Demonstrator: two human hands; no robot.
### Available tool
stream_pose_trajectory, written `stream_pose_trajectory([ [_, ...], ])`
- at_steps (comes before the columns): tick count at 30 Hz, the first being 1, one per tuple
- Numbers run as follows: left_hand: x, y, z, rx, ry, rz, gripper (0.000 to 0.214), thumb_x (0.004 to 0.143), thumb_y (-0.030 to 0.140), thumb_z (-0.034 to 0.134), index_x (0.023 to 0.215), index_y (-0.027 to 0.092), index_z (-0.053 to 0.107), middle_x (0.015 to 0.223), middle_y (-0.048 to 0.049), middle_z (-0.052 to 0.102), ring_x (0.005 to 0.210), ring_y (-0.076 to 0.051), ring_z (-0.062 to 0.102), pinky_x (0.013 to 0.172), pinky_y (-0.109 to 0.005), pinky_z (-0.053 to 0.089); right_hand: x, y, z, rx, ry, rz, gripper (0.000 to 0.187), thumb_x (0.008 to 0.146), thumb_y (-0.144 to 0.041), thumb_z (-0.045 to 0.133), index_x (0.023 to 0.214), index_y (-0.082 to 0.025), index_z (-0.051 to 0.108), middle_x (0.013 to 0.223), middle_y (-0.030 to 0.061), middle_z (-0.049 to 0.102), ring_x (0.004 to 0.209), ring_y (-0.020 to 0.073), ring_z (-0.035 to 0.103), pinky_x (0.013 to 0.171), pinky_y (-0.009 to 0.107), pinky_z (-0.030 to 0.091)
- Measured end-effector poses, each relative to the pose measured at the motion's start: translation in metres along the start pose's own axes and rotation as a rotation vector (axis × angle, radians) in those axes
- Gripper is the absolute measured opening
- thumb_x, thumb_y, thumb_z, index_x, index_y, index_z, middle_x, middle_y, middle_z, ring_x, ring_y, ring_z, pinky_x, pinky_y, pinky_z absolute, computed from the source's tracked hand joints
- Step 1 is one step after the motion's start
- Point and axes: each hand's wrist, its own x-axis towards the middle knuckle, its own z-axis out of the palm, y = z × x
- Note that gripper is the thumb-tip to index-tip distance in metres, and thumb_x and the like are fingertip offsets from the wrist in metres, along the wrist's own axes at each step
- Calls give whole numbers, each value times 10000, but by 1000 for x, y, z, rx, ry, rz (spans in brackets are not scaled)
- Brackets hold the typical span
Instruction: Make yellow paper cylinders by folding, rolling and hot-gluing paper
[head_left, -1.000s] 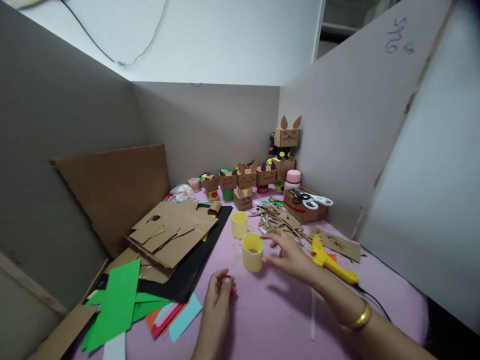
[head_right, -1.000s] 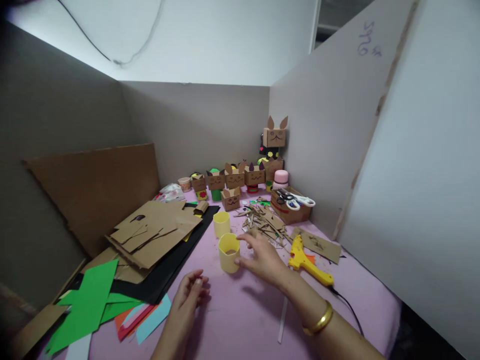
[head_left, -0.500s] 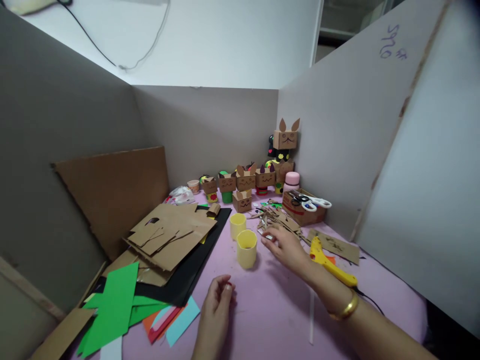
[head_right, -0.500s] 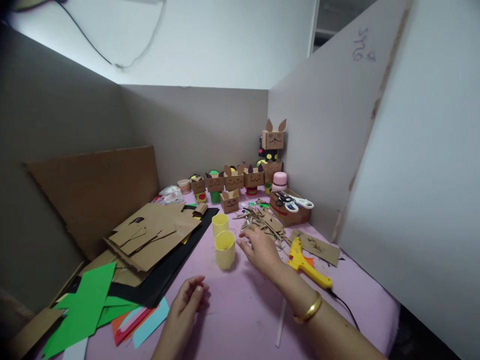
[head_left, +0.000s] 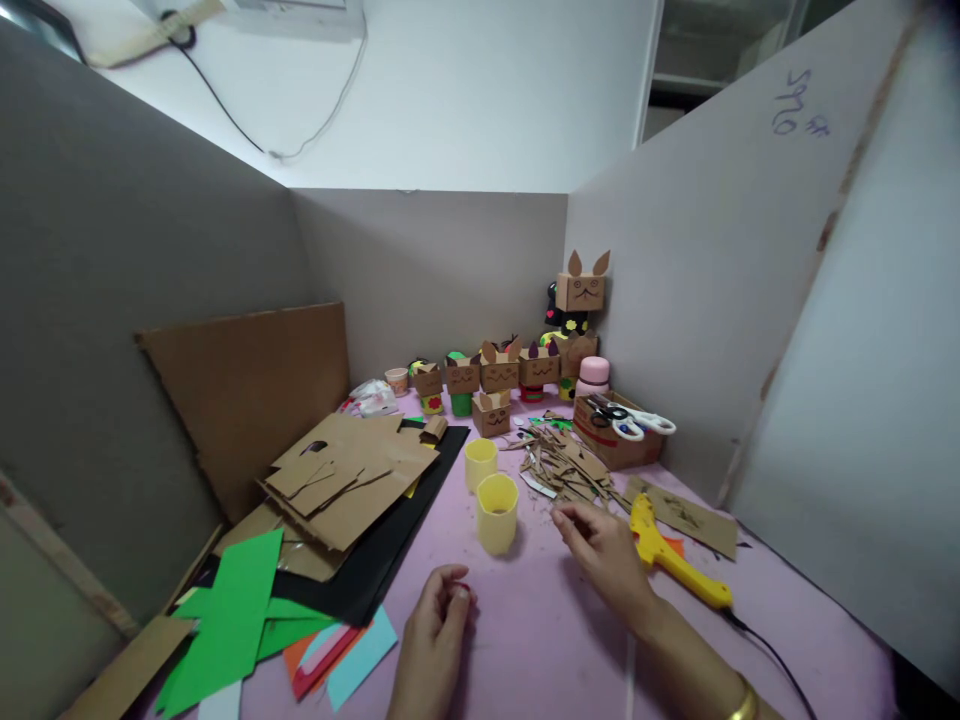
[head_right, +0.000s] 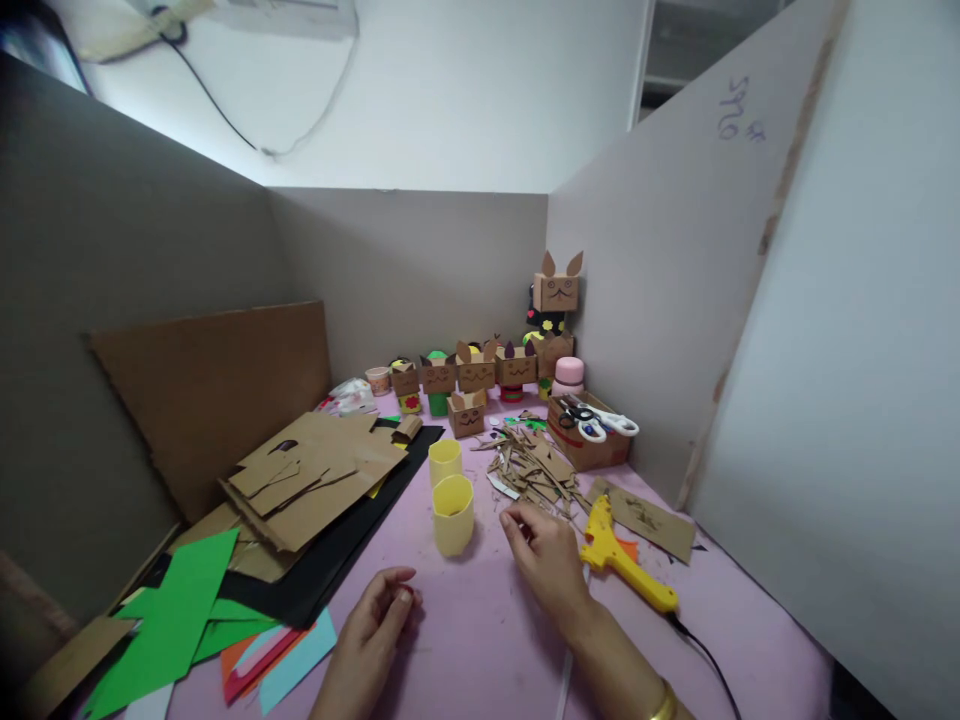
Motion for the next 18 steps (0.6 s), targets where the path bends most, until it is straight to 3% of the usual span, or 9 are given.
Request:
stream_pose_trajectory([
  [6, 1, -4, 0, 30, -112, 62, 222, 781, 371, 545, 913, 192, 558, 636, 15, 567, 617, -166, 527, 587, -264, 403, -6, 6, 1, 101, 16, 25, 306, 865, -397, 452, 787, -180, 653, 614, 22, 642, 538, 162, 589, 512, 235, 443],
  [18, -5, 1, 3, 52, -109, 95, 151, 799, 272, 470, 905, 192, 543, 598, 25, 554, 559, -153, 523, 530, -253, 384, -12, 19, 5, 79, -28, 6, 344, 863, -432, 431, 852, -175, 658, 651, 52, 675, 536, 179, 611, 502, 260, 476],
])
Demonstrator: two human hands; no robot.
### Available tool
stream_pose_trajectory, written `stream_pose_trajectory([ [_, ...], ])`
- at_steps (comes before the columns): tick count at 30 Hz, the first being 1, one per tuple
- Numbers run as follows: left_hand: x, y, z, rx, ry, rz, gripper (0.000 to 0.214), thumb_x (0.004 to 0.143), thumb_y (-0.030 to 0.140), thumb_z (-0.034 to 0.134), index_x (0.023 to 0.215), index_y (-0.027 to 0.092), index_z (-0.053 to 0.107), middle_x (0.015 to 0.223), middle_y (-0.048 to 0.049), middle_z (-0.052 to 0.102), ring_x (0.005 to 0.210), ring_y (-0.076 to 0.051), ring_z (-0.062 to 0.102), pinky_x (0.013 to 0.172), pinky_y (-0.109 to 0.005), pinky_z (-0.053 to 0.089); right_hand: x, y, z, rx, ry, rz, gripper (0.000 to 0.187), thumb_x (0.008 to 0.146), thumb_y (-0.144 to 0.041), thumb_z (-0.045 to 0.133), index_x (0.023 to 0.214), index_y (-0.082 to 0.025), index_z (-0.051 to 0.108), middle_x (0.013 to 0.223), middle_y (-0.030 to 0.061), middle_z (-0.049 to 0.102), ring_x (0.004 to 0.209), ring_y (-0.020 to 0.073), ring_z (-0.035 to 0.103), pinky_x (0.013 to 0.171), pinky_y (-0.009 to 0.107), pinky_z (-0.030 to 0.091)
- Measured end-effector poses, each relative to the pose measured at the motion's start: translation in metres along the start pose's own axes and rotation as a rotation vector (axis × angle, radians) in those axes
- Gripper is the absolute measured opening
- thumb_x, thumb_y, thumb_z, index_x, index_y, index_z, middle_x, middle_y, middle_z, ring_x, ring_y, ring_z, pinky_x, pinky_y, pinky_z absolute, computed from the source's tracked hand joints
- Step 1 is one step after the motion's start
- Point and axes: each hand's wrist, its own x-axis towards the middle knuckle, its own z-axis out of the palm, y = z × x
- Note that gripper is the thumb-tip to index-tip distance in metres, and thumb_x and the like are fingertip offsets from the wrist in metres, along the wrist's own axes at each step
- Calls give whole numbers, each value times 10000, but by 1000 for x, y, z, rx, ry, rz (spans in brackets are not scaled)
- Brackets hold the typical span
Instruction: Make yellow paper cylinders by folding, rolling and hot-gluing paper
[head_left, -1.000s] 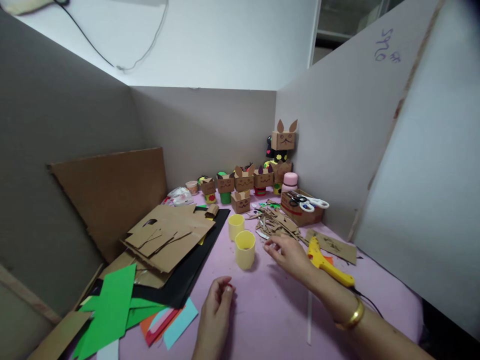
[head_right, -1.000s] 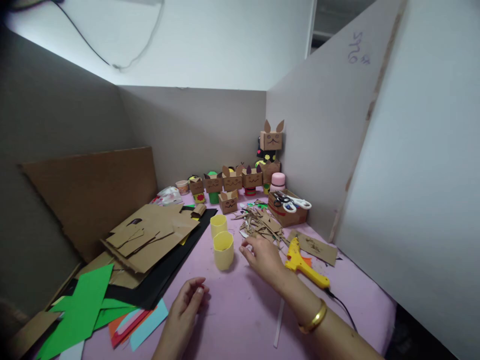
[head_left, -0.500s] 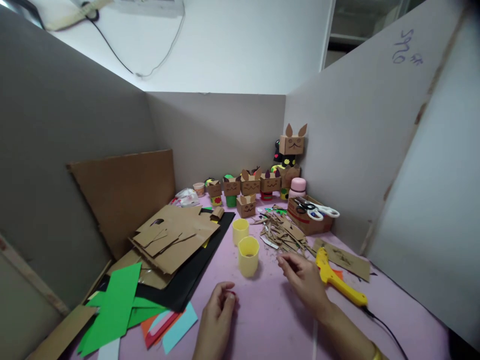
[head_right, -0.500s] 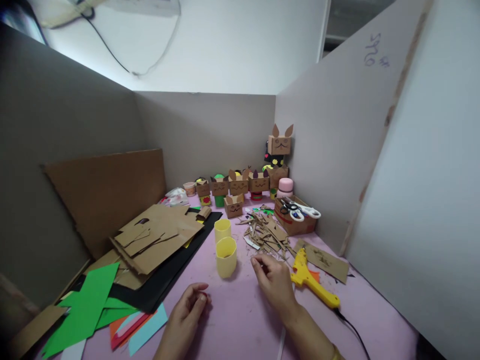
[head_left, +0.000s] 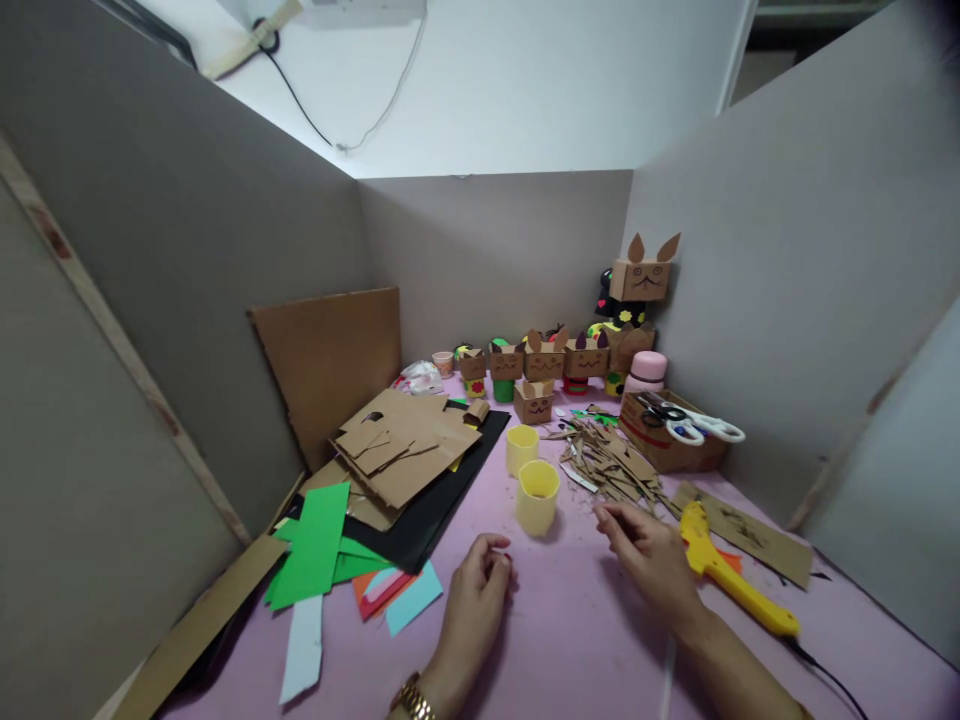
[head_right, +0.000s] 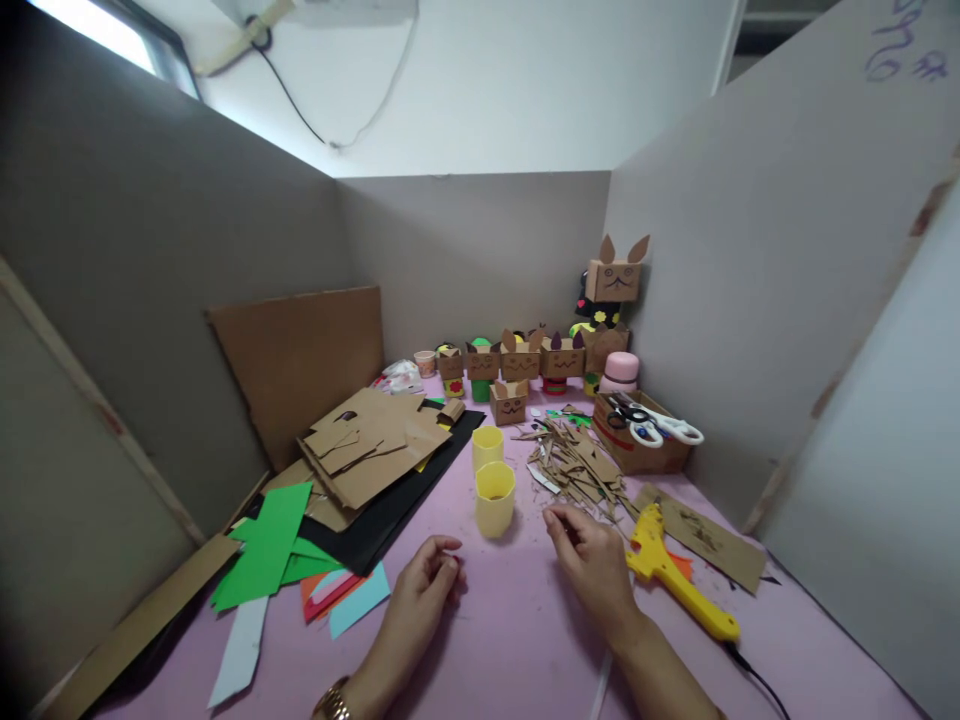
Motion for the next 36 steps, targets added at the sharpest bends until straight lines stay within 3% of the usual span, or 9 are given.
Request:
stream_pose_trajectory([
  [12, -3, 5, 1, -4, -5, -3, 154, 784, 268, 487, 895, 191, 561, 593, 18, 578, 542, -146, 530, 538, -251, 381, -1, -2, 1, -61, -72, -22, 294, 857, -395, 435, 826, -194, 648, 670, 40, 690, 610, 194, 637, 562, 273, 466],
  [18, -2, 2, 0, -15, -12, 2, 158, 777, 262, 488, 900, 195, 561, 603, 23, 576, 535, -141, 531, 529, -242, 381, 2, -1, 4, -85, -37, -37, 300, 857, -399, 432, 829, -200, 656, 682, 46, 708, 614, 205, 653, 557, 280, 486],
  [25, -2, 2, -1, -13, -18, 17, 158, 795, 246, 457, 904, 187, 555, 606, 14, 579, 539, -143, 544, 526, -241, 384, -1, 9, 7, -126, 41, -166, 291, 857, -405, 462, 879, -193, 660, 827, 79, 731, 715, 215, 683, 663, 298, 525],
  [36, 1, 1, 0, 17, -33, 2, 168, 803, 247, 449, 929, 181, 539, 576, 26, 559, 525, -141, 509, 503, -244, 361, -3, -1, 6, -103, -19, -166, 294, 884, -386, 433, 851, -188, 648, 777, 70, 723, 662, 201, 671, 611, 284, 499],
])
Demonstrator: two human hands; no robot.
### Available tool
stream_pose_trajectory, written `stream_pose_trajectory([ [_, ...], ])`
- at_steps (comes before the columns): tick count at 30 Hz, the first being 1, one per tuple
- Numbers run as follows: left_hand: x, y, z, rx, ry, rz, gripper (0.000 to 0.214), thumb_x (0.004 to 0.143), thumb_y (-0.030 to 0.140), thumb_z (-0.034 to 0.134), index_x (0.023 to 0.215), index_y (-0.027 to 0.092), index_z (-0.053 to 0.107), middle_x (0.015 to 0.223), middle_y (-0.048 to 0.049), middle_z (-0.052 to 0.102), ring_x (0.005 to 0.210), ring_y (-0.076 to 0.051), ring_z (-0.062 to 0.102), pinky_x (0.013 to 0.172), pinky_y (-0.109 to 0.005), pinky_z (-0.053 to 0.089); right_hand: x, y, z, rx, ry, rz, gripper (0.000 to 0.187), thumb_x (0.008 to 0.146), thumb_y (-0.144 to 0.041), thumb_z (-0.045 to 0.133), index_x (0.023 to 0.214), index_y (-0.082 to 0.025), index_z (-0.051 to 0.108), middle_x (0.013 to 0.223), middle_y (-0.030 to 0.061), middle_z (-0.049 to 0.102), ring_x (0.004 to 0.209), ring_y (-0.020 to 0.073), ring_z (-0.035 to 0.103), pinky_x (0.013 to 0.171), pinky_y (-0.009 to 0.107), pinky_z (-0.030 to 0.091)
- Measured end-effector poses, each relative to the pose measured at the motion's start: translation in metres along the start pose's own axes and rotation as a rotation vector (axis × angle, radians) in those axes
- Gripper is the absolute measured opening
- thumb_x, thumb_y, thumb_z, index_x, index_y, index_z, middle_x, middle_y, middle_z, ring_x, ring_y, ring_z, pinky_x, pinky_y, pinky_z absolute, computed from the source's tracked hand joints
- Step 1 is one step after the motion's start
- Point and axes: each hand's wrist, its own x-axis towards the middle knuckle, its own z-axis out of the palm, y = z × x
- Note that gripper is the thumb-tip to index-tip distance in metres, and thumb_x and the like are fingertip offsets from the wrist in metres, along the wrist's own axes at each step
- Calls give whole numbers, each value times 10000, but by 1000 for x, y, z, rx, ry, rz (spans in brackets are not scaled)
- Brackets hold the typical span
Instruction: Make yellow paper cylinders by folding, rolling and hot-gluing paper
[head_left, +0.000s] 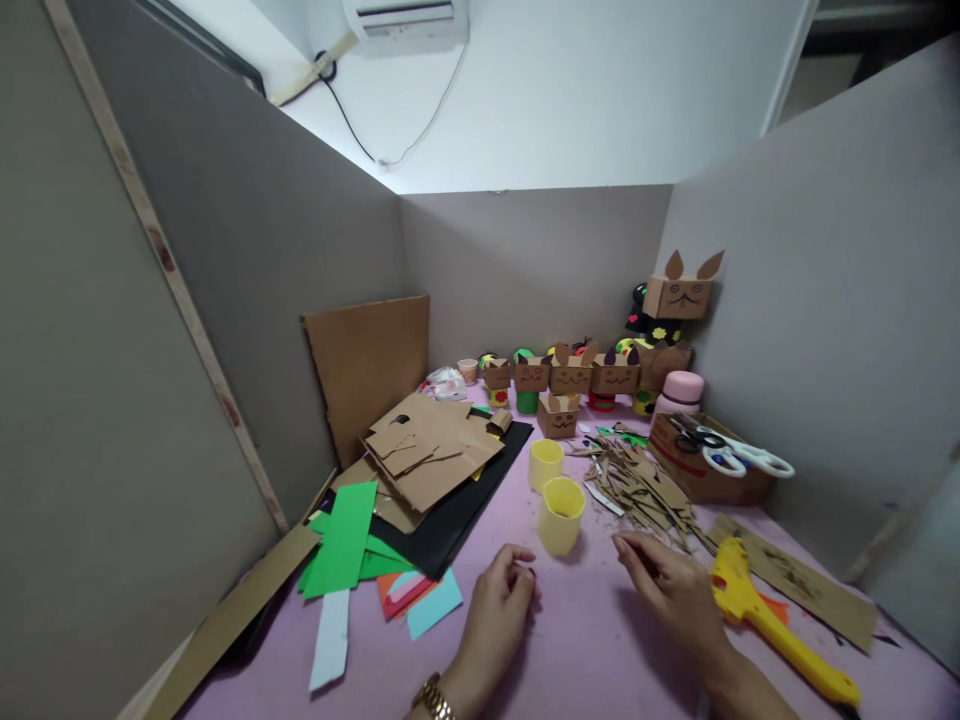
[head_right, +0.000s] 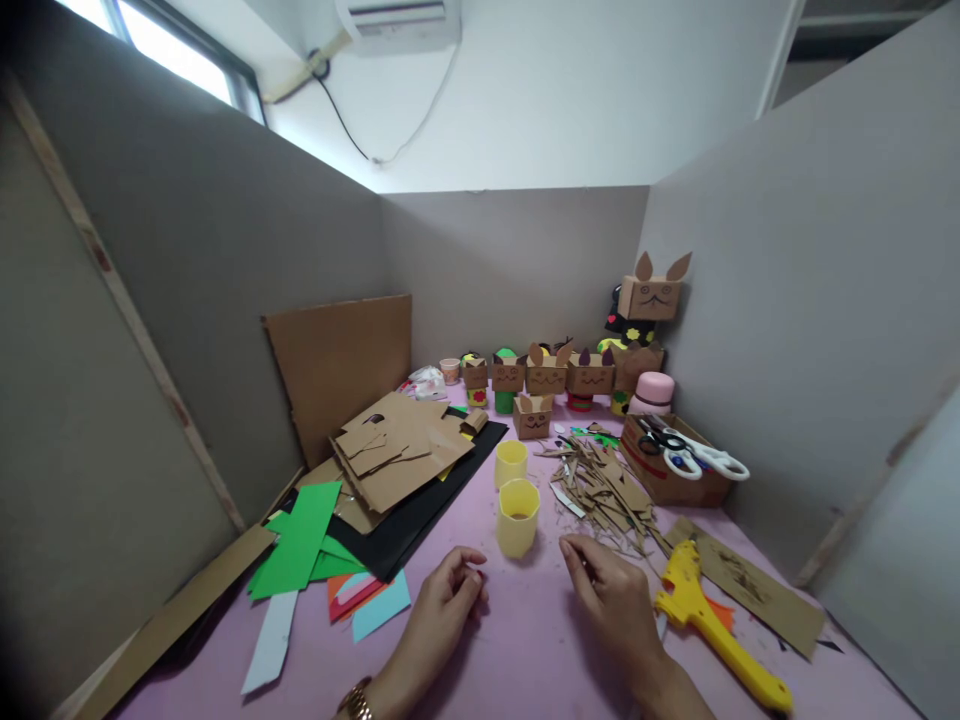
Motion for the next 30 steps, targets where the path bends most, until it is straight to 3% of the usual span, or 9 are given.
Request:
stream_pose_trajectory([
  [30, 4, 1, 0, 26, -5, -22, 172, 800, 246, 438, 935, 167, 509, 587, 25, 552, 509, -126, 498, 489, -237, 369, -1, -4, 5, 69, -74, -14, 259, 885, -334, 432, 823, -192, 640, 726, 37, 705, 631, 178, 650, 596, 256, 457],
])
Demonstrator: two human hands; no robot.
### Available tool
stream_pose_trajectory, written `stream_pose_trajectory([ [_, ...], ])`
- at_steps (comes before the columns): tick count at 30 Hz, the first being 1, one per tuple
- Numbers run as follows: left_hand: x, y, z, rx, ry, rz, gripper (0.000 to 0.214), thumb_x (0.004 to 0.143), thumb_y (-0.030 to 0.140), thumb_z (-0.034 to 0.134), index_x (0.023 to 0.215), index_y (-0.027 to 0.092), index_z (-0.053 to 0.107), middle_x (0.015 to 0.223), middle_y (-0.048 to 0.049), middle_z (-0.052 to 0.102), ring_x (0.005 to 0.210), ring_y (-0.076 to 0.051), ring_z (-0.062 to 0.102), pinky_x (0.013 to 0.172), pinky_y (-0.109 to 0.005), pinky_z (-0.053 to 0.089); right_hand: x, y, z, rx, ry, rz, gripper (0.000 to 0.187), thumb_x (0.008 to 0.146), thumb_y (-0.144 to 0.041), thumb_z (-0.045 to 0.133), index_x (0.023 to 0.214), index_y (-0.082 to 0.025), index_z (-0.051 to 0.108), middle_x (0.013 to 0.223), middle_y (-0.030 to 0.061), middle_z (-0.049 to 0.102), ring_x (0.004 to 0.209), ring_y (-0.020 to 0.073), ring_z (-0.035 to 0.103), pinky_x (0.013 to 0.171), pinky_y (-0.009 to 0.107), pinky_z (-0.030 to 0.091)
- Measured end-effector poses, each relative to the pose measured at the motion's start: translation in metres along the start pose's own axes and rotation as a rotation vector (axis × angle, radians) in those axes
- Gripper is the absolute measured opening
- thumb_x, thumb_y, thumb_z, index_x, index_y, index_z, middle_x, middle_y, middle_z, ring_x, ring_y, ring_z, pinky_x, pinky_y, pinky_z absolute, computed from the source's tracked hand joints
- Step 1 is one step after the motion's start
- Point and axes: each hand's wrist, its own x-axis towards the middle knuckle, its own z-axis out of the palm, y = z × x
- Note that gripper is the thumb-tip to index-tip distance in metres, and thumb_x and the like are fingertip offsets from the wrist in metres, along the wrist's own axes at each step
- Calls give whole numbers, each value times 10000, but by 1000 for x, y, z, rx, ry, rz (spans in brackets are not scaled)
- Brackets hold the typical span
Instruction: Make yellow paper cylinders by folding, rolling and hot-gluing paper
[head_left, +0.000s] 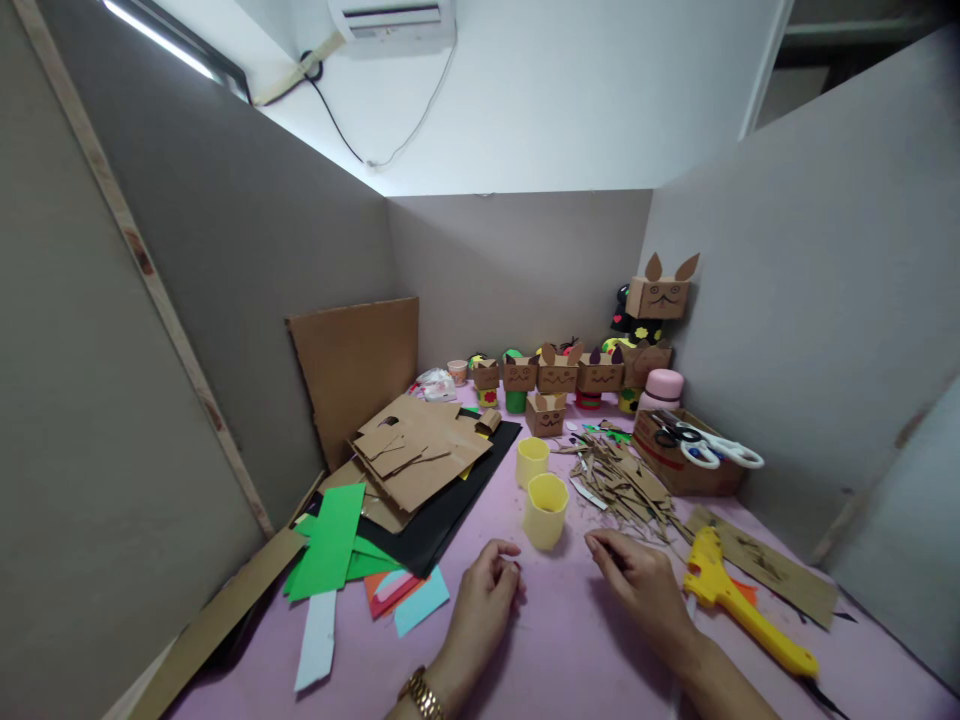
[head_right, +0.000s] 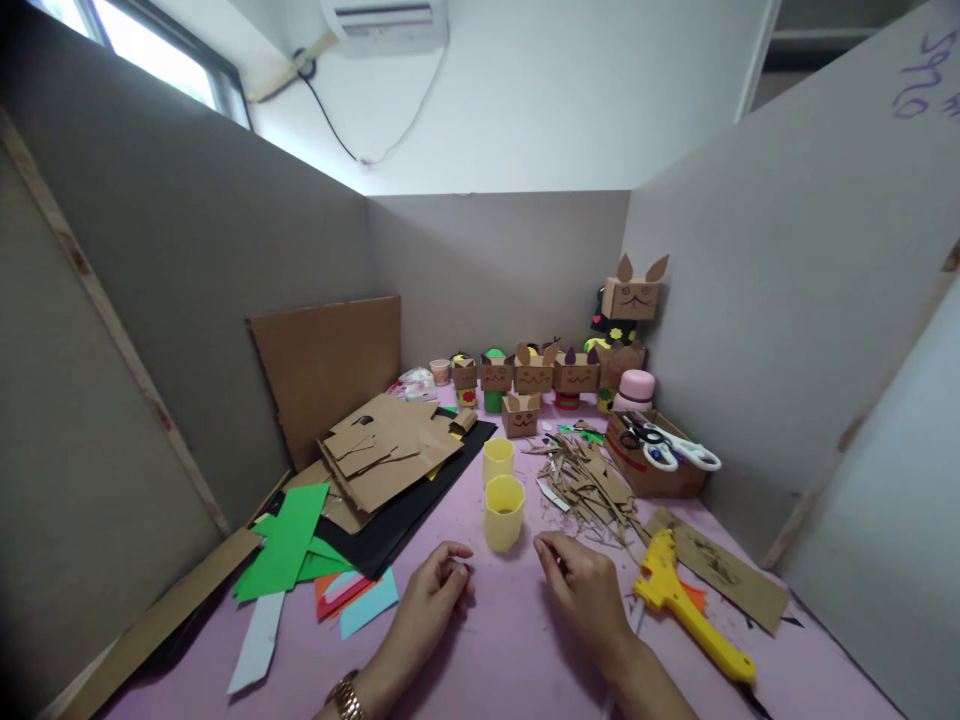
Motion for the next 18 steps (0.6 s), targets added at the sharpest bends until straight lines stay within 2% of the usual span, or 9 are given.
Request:
stream_pose_trajectory([
  [12, -3, -1, 0, 12, 6, -7, 148, 792, 235, 439, 913, 185, 511, 578, 33, 560, 504, -125, 506, 504, -239, 381, -3, 5, -4, 8, -9, 36, 280, 876, -375, 435, 853, -191, 645, 790, 58, 719, 693, 197, 663, 637, 269, 463],
  [18, -9, 2, -3, 32, -9, 1, 156, 788, 216, 430, 916, 181, 511, 587, 29, 564, 528, -129, 518, 540, -245, 402, -3, 6, -3, 35, -29, 121, 298, 861, -403, 432, 812, -193, 638, 689, 44, 695, 624, 197, 643, 599, 272, 455],
])
